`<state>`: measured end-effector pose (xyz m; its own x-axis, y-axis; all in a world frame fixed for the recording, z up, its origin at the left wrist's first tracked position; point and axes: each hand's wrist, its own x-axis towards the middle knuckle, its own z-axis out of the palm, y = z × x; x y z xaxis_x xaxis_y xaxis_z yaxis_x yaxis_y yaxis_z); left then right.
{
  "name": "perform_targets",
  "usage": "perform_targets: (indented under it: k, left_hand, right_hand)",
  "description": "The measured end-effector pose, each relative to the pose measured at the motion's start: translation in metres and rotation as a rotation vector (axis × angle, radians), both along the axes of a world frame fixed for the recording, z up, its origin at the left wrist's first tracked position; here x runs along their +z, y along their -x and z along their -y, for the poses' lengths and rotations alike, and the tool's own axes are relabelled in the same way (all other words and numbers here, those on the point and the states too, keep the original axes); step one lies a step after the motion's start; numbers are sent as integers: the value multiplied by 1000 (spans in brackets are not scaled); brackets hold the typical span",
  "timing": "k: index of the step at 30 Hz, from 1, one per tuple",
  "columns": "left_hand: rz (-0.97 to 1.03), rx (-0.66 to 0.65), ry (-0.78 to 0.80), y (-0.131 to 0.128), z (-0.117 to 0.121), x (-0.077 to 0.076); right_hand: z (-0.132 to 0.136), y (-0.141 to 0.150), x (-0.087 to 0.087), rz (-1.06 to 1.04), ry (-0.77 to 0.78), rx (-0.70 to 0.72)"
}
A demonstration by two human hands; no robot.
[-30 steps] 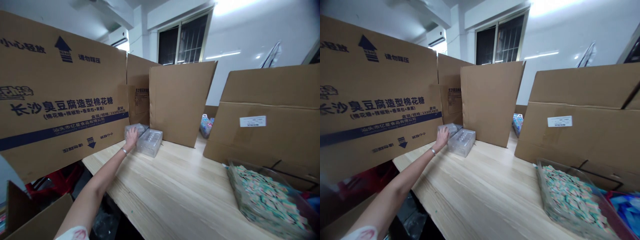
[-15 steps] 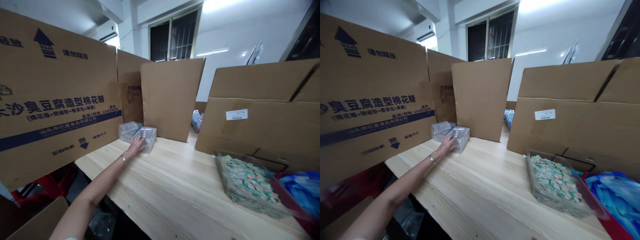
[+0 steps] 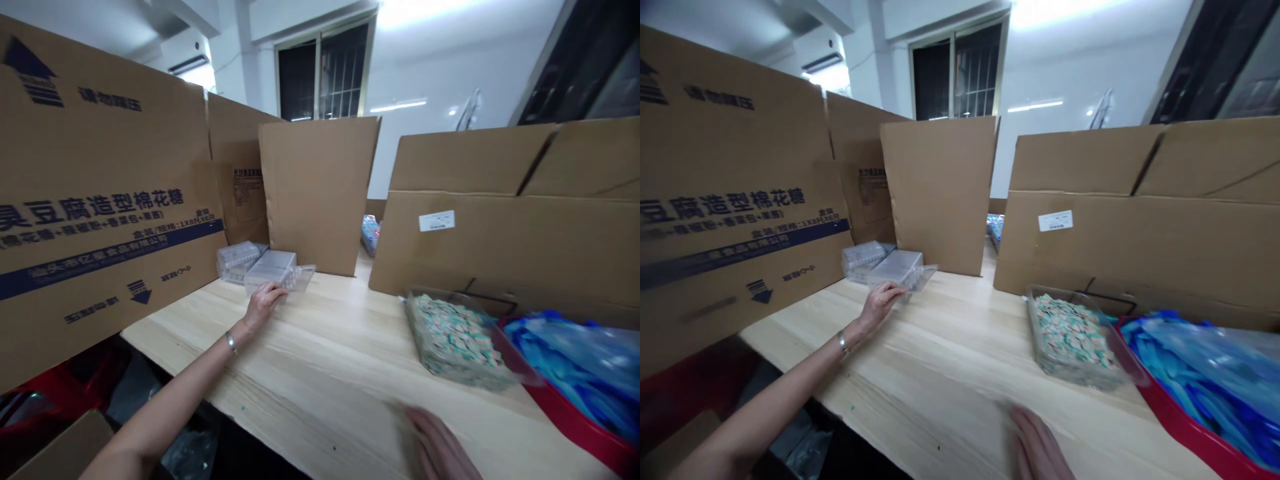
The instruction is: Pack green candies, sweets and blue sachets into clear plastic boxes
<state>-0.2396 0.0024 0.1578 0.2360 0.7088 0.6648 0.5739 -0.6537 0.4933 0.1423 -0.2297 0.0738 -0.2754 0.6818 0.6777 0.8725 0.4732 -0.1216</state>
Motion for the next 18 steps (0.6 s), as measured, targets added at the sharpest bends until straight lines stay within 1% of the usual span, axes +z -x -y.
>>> perform_targets:
  k: [1, 4, 6, 7, 9, 10, 11, 13, 14, 16, 17, 18]
  left_hand:
    - [55, -40, 25, -15, 11, -2]
    - [187, -200, 153, -58, 39, -3]
    - [229, -324, 272, -79, 49, 0]
    - [251, -375, 333, -87, 51, 2]
    - [333, -419, 436, -100, 50, 5]
    - [384, -407, 466, -105, 48, 4]
    - [439, -378, 496, -112, 46, 3]
    - [560, -340, 617, -128, 45, -3]
    - [628, -361, 711, -138, 46, -8]
    - [777, -482, 898, -160, 51, -17]
    - [853, -550, 949, -170, 55, -21]
    - [917, -602, 962, -178, 58, -24]
  right_hand:
    - [-10, 15, 19, -54, -11, -26]
    - [-55, 50, 73, -100, -1, 19]
    - [-86, 57, 97, -135, 15, 44]
    - [-99, 57, 104, -167, 54, 70]
    - [-113, 56, 108, -282, 197, 134]
    - [-117, 56, 107, -353, 242, 137]
    - [-118, 57, 105, -420, 260, 122]
    - [-119, 65, 100, -514, 217, 54]
    - [-119, 70, 97, -542, 184, 22]
    - [-121, 81, 93, -599, 163, 0]
    - [-123, 85, 92, -631, 173, 10]
    - [-124, 89, 90, -656, 194, 38]
